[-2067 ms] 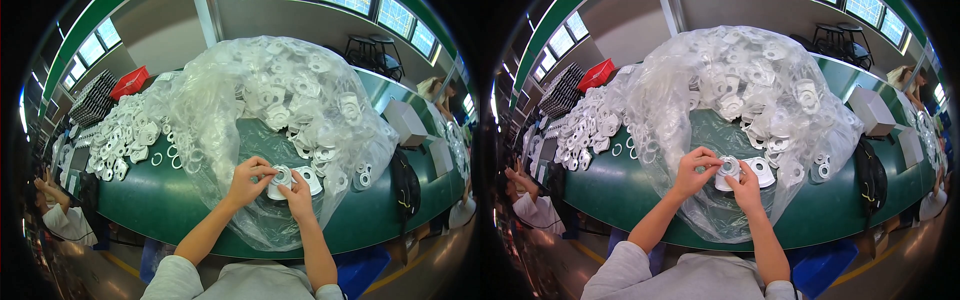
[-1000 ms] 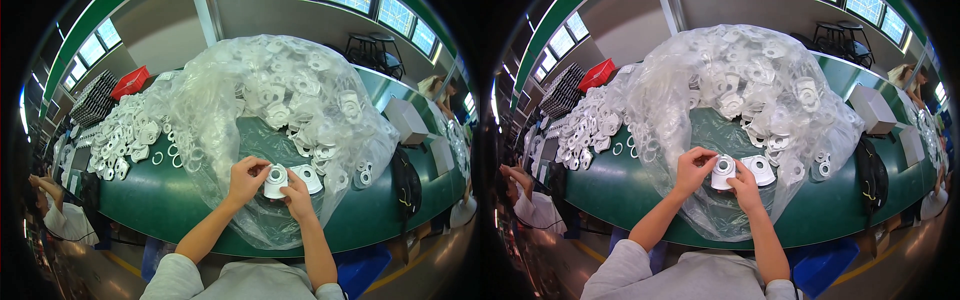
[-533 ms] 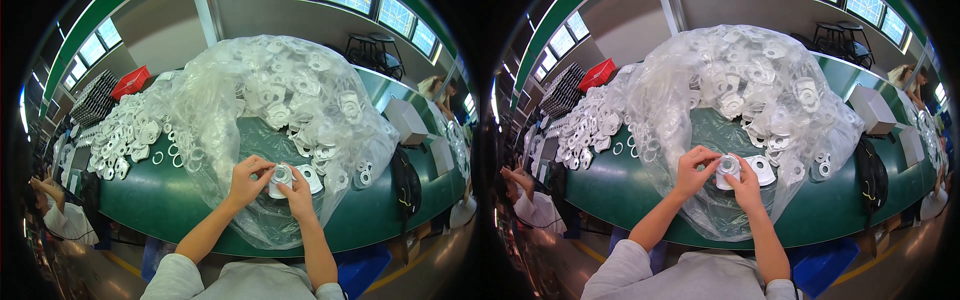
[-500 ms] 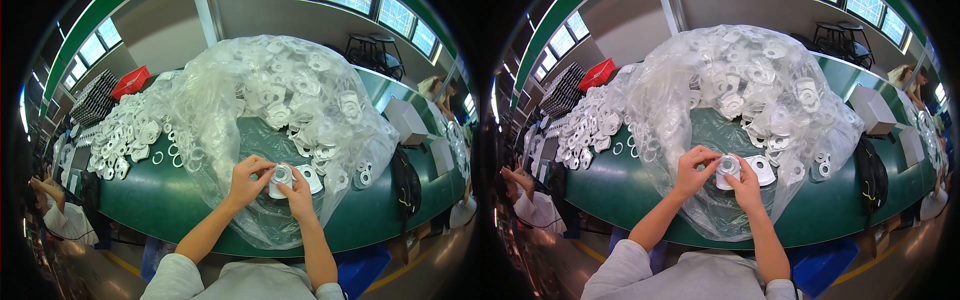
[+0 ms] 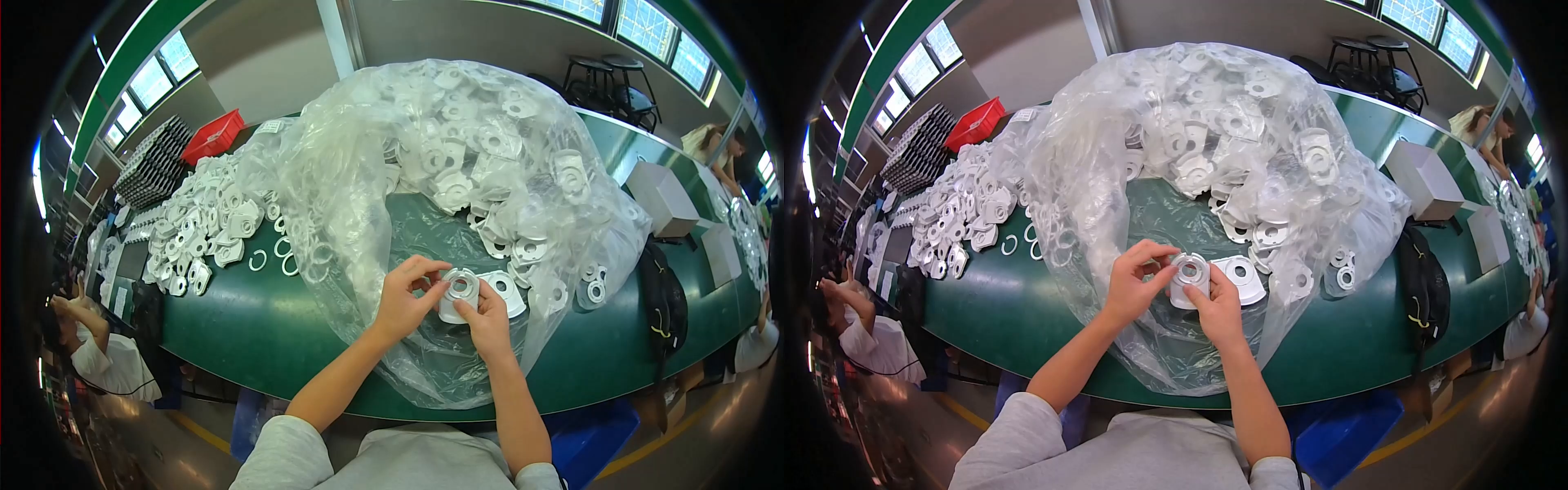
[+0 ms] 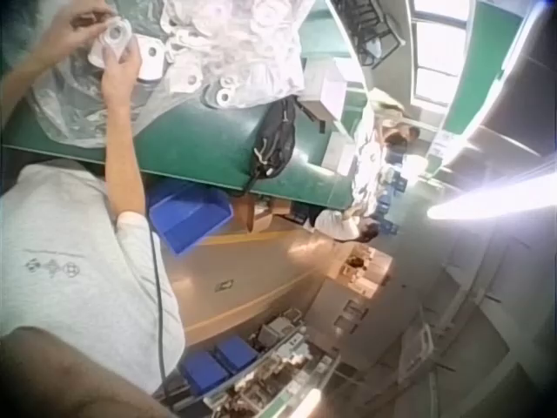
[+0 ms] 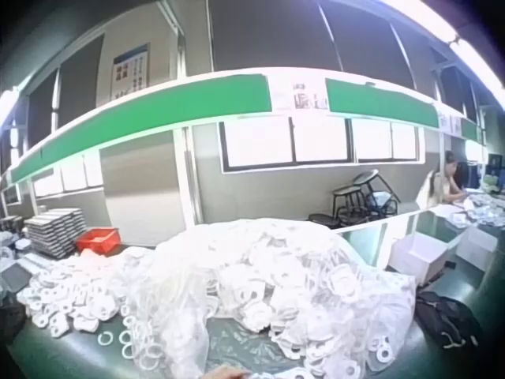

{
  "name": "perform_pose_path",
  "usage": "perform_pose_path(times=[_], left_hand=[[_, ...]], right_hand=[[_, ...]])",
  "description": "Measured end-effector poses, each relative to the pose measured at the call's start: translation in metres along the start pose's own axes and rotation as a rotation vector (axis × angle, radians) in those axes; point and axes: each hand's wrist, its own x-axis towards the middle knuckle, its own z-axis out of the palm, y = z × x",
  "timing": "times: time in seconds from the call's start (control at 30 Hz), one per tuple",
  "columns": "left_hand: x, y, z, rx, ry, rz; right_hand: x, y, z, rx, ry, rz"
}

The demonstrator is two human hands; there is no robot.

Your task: Assembling small white plastic components by snapping rings and bases together at a factory workbench.

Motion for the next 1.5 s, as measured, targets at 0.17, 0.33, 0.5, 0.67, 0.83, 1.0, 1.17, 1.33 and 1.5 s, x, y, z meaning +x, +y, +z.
perform_pose_path(times=[0.17,0.33,0.5,0.67,0.83,1.0,1.17,1.33,1.5], left_hand=[[0.001,-0.001,-0.001,-0.182,-0.013,-0.106],[-0.001,-0.003,-0.005,-0.177,-0.042,-0.166],[0.000,-0.003,-0.008,-0.178,-0.071,-0.165],[-0.001,-0.004,-0.006,-0.264,-0.082,-0.208],[-0.002,-0.008,-0.006,-0.250,-0.071,-0.251],[-0.002,-0.008,-0.003,-0.233,-0.043,-0.236],[-0.002,-0.007,-0.003,-0.155,-0.033,-0.205],[-0.002,-0.012,-0.003,-0.163,-0.046,-0.212],[-0.003,-0.013,-0.002,-0.187,-0.057,-0.202]], right_hand=[[0.000,0.002,-0.002,-0.037,-0.001,-0.032],[0.000,0.001,-0.002,-0.059,-0.031,-0.039],[0.000,0.002,-0.001,-0.058,-0.035,-0.041],[0.001,0.006,-0.003,-0.136,-0.032,-0.084],[0.001,0.008,-0.004,-0.119,-0.037,-0.082],[0.000,0.006,-0.003,-0.194,-0.026,-0.073],[0.002,0.009,-0.006,-0.227,-0.028,-0.082],[0.004,0.013,-0.008,-0.192,-0.032,-0.068],[0.003,0.012,-0.008,-0.186,-0.020,-0.047]])
